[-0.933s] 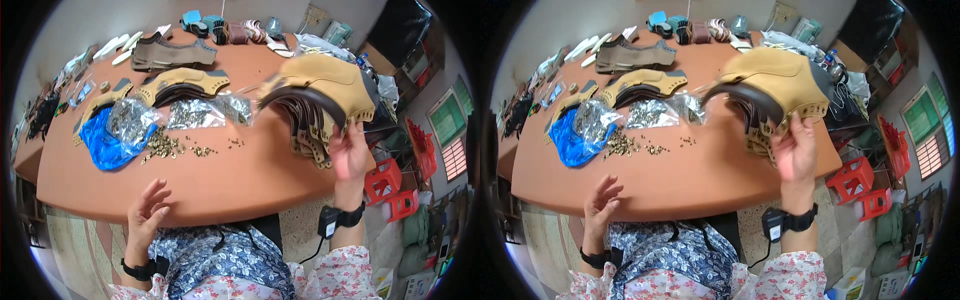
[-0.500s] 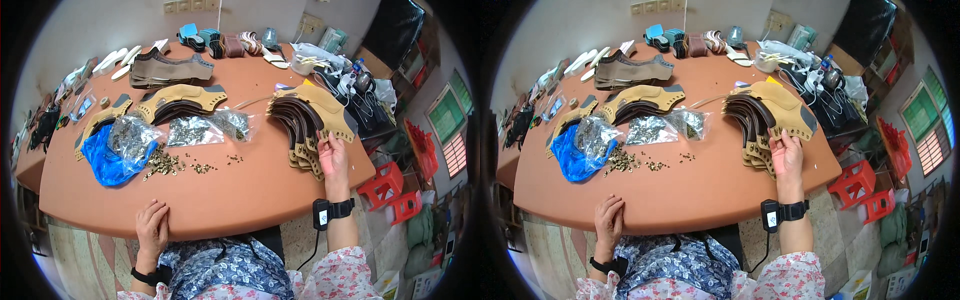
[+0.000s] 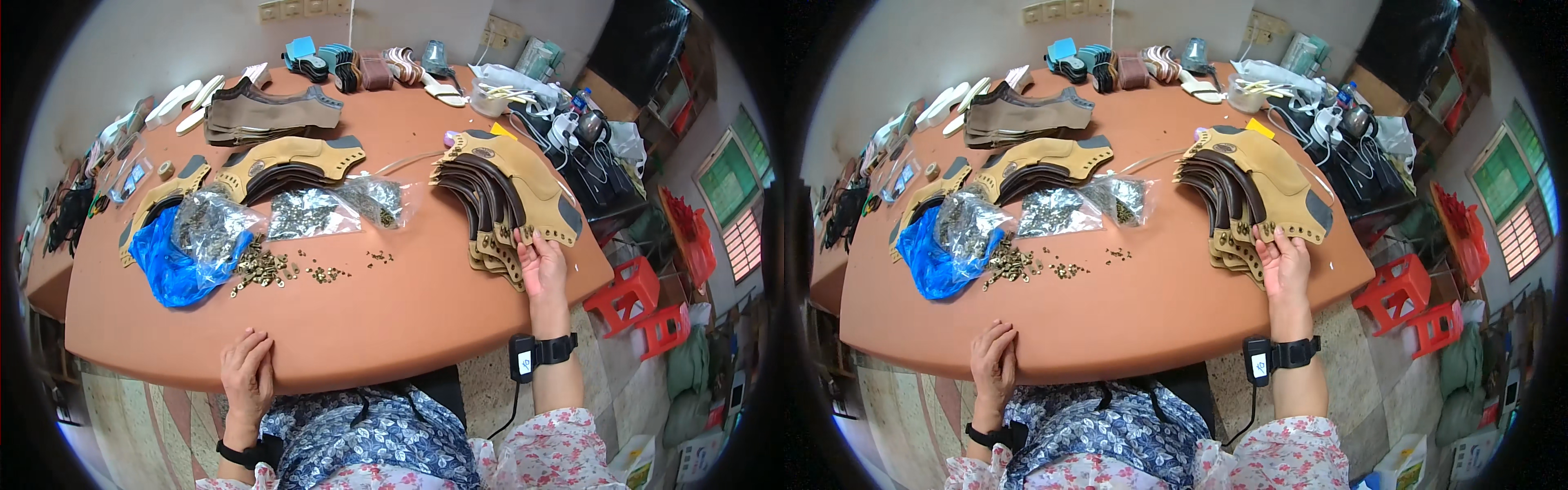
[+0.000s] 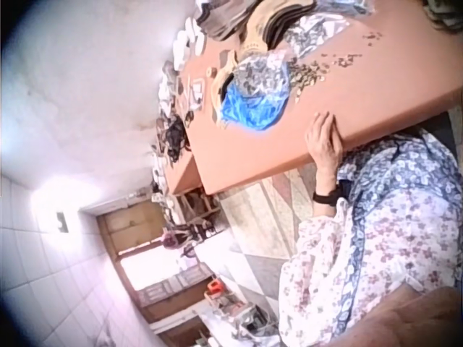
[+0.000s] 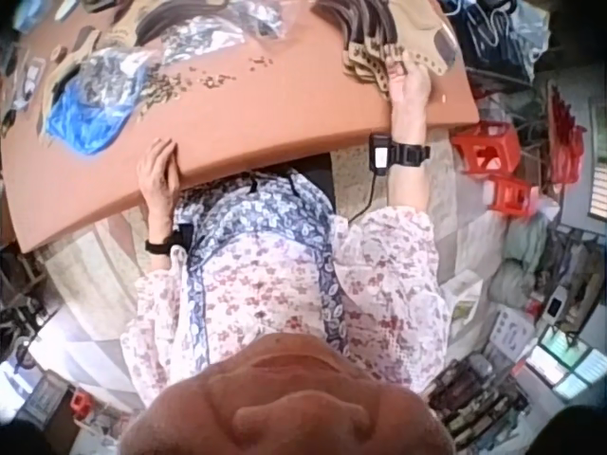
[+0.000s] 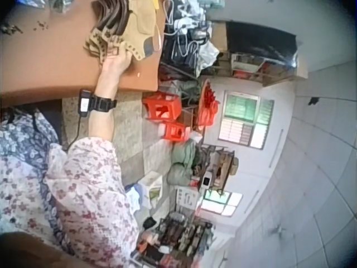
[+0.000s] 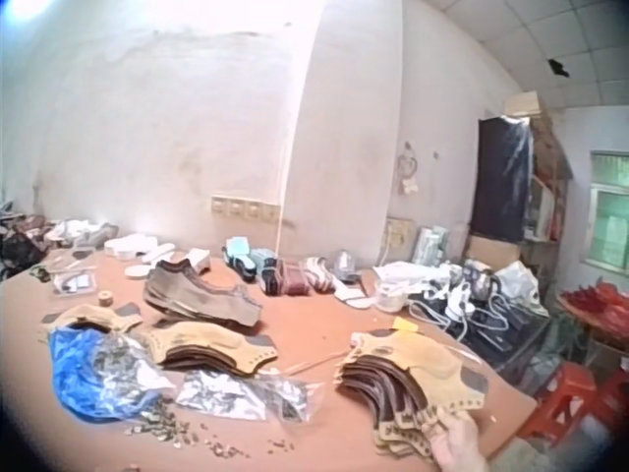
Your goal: Manually attaching small hardware/studs to a leather shoe component.
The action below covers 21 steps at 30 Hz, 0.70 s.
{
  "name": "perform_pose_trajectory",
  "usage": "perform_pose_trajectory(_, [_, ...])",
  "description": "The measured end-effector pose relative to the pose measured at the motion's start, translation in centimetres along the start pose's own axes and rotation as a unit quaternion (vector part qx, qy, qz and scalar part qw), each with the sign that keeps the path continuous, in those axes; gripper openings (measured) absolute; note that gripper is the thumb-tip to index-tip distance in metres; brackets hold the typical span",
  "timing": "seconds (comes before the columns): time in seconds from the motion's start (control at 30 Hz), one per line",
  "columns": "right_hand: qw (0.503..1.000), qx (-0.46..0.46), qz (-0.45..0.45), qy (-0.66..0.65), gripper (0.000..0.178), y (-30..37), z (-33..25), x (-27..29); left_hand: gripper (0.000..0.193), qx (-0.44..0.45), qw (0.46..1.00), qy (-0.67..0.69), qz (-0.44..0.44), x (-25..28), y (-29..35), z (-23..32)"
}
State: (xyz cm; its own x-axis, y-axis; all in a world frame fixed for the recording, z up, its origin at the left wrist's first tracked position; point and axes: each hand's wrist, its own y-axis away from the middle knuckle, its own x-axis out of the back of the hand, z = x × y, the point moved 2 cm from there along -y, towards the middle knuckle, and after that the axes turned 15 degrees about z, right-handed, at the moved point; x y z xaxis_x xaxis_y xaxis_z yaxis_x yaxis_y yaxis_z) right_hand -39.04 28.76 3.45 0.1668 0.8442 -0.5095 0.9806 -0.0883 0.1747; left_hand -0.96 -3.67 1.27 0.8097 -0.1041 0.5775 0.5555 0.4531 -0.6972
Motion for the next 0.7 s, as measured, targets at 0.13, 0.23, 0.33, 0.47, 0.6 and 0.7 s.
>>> perform_pose_trajectory(0.13, [1.000,-0.012,0.002,0.017,0.018,0.4,0.1,0.4,0.021,0.003,1.000,-0.003,-0.004,0.1,0.1,0.0])
perform_pose_trajectory(0.23, [0.999,-0.016,0.020,0.021,0.014,0.7,0.1,0.2,0.020,0.005,1.000,-0.001,-0.005,0.1,0.1,-0.1])
perform_pose_trajectory(0.33, [1.000,-0.013,0.013,0.018,0.014,0.9,-0.2,0.3,0.020,0.003,1.000,-0.002,-0.006,0.0,0.1,0.0])
perform_pose_trajectory(0.47, [0.998,0.007,0.024,0.050,0.012,0.6,-0.1,0.7,0.020,0.001,1.000,-0.003,-0.007,-0.2,-0.1,0.1])
perform_pose_trajectory(0.6, [0.996,0.009,0.038,0.084,0.011,0.7,0.2,0.9,0.020,-0.004,1.000,-0.009,-0.010,-0.1,0.0,-0.1])
perform_pose_trajectory(0.7, [0.995,0.003,0.034,0.096,0.014,0.9,0.1,1.3,0.020,-0.005,1.000,-0.003,-0.008,0.0,0.1,-0.2])
